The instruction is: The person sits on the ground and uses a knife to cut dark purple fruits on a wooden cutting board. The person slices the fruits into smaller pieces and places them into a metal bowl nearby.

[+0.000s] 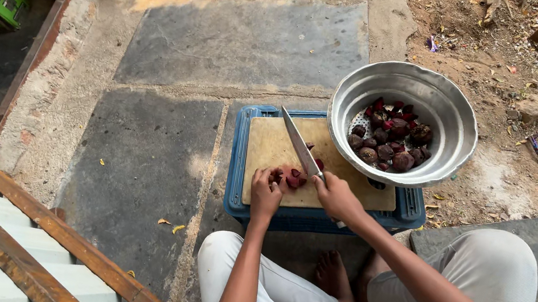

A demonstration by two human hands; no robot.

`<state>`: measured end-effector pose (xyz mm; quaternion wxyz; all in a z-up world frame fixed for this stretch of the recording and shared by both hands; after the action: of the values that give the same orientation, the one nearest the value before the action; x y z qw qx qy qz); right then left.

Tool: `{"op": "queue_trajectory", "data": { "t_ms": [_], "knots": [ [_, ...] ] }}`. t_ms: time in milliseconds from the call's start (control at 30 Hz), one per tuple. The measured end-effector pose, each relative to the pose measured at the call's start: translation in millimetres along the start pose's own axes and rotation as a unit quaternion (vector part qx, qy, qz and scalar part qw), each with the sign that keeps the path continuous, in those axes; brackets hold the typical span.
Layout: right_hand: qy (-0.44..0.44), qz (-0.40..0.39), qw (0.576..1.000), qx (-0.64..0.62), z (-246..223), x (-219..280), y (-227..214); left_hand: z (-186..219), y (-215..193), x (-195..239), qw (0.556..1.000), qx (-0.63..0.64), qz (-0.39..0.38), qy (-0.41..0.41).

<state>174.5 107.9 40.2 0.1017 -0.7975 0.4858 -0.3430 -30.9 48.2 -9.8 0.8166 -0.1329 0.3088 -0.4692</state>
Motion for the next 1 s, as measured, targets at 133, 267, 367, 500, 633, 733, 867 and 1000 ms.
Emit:
{"op": "queue_trajectory", "data": {
  "t_ms": [133, 267, 367, 500, 633, 733, 867, 1000],
  "knots": [
    [0.018, -0.029, 0.999, 0.038, -22, 14, -43, 21, -2, -9, 0.999, -0.03, -0.034, -0.007],
    [0.023, -0.035, 0.998, 0.042, -20, 16, -32, 55, -6, -8, 0.984, -0.108, -0.072, 0.119],
    [0.003, -0.035, 0.998, 0.057, -9, 5, -8, 60, -10, -8, 0.985, -0.115, -0.079, 0.105],
    [-0.07, 0.02, 0.994, 0.084, 7, -5, 18, 49, -9, -6, 0.99, -0.119, -0.047, 0.058],
    [-0.053, 0.013, 0.994, 0.094, 16, -11, 38, 37, -10, -5, 0.992, -0.086, -0.037, 0.086],
    [-0.059, 0.012, 0.994, 0.091, 12, -10, 45, 33, -8, -2, 0.993, -0.075, -0.033, 0.085],
    [-0.061, 0.016, 0.994, 0.092, 1, -9, 48, 34, -5, -1, 0.995, -0.07, -0.019, 0.069],
    [-0.048, 0.003, 0.992, 0.117, 2, -12, 55, 34, -5, -1, 0.994, -0.074, -0.013, 0.074]
  ]
}}
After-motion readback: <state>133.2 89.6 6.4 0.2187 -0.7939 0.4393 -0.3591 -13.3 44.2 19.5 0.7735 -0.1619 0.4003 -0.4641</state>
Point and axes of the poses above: each hand's wrist, its own x-axis away from the middle knuckle, its own y-axis out of the palm, z = x × y, the point moved 5 cm from there along -x, towards the middle knuckle, and after that the axes turned 11 degrees about y, right-handed, at the moved point
